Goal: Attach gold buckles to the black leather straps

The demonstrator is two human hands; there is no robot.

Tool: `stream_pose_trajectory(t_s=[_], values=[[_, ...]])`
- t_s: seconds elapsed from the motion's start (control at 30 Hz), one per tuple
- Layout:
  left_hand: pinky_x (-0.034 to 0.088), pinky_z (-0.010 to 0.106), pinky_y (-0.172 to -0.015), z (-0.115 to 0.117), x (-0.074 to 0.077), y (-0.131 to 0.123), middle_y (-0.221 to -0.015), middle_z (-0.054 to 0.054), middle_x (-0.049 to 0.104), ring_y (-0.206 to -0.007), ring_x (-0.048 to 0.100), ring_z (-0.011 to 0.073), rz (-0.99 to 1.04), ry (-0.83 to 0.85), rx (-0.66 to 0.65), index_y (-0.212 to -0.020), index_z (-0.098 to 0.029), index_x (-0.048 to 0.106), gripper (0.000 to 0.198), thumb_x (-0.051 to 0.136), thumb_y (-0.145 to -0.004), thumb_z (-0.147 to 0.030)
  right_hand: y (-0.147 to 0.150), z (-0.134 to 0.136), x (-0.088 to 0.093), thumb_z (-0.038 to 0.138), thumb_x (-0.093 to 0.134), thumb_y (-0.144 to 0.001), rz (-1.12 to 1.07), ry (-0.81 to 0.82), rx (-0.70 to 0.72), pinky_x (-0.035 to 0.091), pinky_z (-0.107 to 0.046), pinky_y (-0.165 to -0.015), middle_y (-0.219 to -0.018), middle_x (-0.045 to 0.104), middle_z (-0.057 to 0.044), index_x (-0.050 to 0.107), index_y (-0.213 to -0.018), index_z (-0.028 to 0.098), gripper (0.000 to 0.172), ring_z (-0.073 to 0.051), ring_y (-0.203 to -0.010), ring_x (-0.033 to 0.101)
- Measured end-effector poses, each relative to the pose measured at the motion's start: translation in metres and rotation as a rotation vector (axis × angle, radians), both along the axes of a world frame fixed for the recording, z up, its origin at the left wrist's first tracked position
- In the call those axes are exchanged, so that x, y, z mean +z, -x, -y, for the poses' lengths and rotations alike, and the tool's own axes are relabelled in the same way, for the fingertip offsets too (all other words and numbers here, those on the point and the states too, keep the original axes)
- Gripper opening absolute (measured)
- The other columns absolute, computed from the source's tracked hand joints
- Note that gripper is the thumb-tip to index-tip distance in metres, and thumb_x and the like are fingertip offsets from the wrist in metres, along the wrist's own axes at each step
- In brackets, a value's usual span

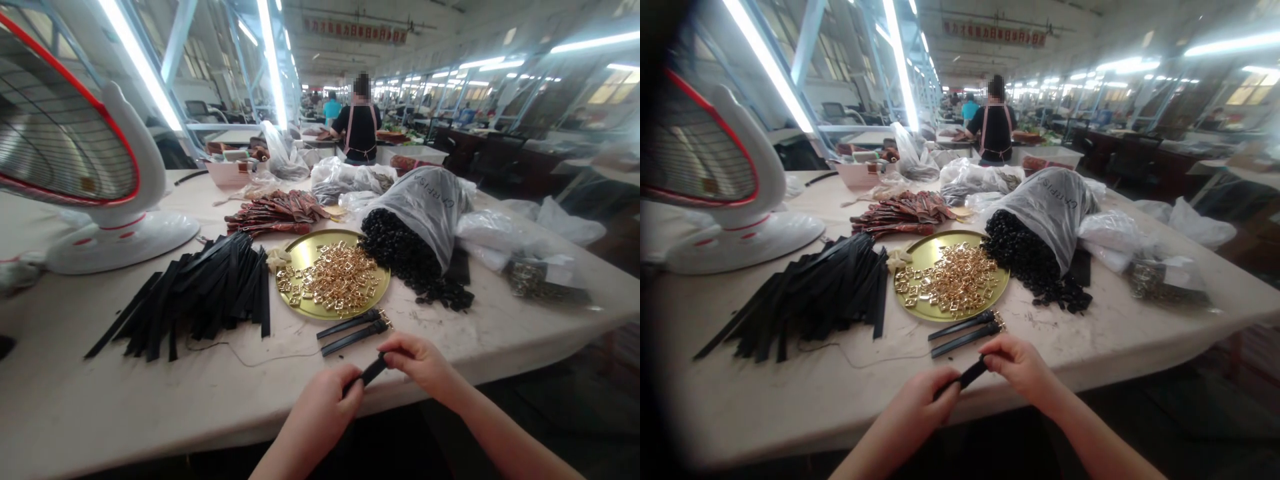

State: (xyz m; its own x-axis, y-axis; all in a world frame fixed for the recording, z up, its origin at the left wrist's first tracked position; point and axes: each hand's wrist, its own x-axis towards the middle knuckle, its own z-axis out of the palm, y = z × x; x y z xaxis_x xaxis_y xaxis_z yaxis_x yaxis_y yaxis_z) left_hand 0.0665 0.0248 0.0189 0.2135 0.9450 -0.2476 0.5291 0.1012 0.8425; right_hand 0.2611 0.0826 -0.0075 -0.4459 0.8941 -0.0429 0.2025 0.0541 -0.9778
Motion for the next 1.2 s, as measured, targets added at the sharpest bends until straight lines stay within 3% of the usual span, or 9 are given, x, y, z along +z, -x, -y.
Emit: stream_pose_trajectory(t_s=[0.1,0.23,0.47,0.57,0.67,0.8,0.97,1.1,1.2], values=[[0.028,0.023,-0.051,-0.001,0.002,-0.002,-0.055,-0.002,0.055,-0.055,0.048,0.0136,0.018,-0.008,0.049,-0.063,-0.019,0.059,0.025,0.043,-0.078,-0.033,0.004,0.002,0.0,0.034,0.064,-0.071,-0.085,0.161,-0.009,0.044,-0.026,-0.059,-0.067,0.059,0.001,0.064,-0.083,0.021,0.018,-0.013,-0.062,0.054],[0.028,0.023,-0.049,-0.006,-0.001,-0.011,-0.045,-0.004,0.043,-0.048,0.042,0.0127,0.117,-0.031,0.259,-0.055,-0.019,0.05,0.031,0.043,-0.079,-0.037,0.012,0.006,-0.001,0.036,0.068,-0.067,-0.212,0.249,-0.072,0.044,-0.026,-0.061,-0.067,0.058,0.003,0.061,-0.083,0.02,0.023,-0.011,-0.061,0.053],[0.031,0.024,-0.056,-0.001,-0.005,-0.024,-0.057,-0.001,0.052,-0.057,0.048,0.0155,0.057,-0.128,0.365,-0.068,-0.02,0.057,0.026,0.043,-0.081,-0.037,0.022,0.006,-0.006,0.035,0.07,-0.066,-0.322,0.301,-0.134,0.043,-0.025,-0.061,-0.062,0.055,0.004,0.058,-0.083,0.02,0.026,-0.01,-0.058,0.053],[0.033,0.024,-0.059,-0.001,-0.008,-0.025,-0.062,0.001,0.057,-0.062,0.051,0.0165,0.03,-0.125,0.333,-0.07,-0.02,0.056,0.025,0.042,-0.083,-0.036,0.022,0.004,-0.007,0.036,0.072,-0.063,-0.295,0.265,-0.139,0.043,-0.025,-0.06,-0.062,0.054,0.005,0.058,-0.08,0.021,0.027,-0.01,-0.058,0.053],[0.032,0.024,-0.058,-0.003,-0.011,-0.021,-0.063,0.001,0.057,-0.062,0.051,0.0161,0.003,-0.083,0.213,-0.073,-0.02,0.057,0.025,0.042,-0.083,-0.037,0.017,0.002,-0.005,0.036,0.071,-0.064,-0.261,0.282,-0.114,0.044,-0.025,-0.06,-0.064,0.056,0.004,0.059,-0.08,0.019,0.026,-0.01,-0.058,0.053],[0.03,0.024,-0.055,-0.008,-0.015,-0.016,-0.061,-0.002,0.055,-0.058,0.049,0.0141,-0.024,-0.054,0.141,-0.074,-0.021,0.059,0.026,0.04,-0.083,-0.037,0.009,0.001,-0.004,0.038,0.062,-0.073,-0.21,0.27,-0.085,0.045,-0.027,-0.063,-0.067,0.059,0.001,0.06,-0.086,0.018,0.024,-0.011,-0.062,0.056],[0.033,0.024,-0.058,-0.009,-0.016,-0.023,-0.064,-0.001,0.056,-0.062,0.05,0.0142,-0.031,-0.098,0.118,-0.072,-0.02,0.058,0.026,0.039,-0.084,-0.034,0.011,0.003,-0.006,0.032,0.062,-0.074,-0.098,0.057,0.006,0.045,-0.026,-0.063,-0.073,0.058,0.0,0.062,-0.081,0.017,0.016,-0.011,-0.066,0.056],[0.037,0.025,-0.064,-0.006,-0.019,-0.029,-0.072,0.001,0.059,-0.069,0.053,0.015,0.075,-0.143,0.19,-0.078,-0.02,0.055,0.024,0.037,-0.086,-0.034,0.015,0.002,-0.006,0.033,0.064,-0.072,-0.209,0.205,-0.029,0.044,-0.025,-0.061,-0.068,0.056,0.003,0.057,-0.09,0.018,0.024,-0.01,-0.062,0.054],[0.04,0.025,-0.058,-0.003,-0.024,-0.029,-0.067,-0.001,0.058,-0.06,0.054,0.0132,0.208,-0.024,0.164,-0.085,-0.019,0.05,0.02,0.035,-0.086,-0.033,0.018,0.002,-0.005,0.034,0.067,-0.069,-0.277,0.293,-0.11,0.042,-0.024,-0.059,-0.063,0.054,0.005,0.055,-0.091,0.018,0.03,-0.009,-0.058,0.052]])
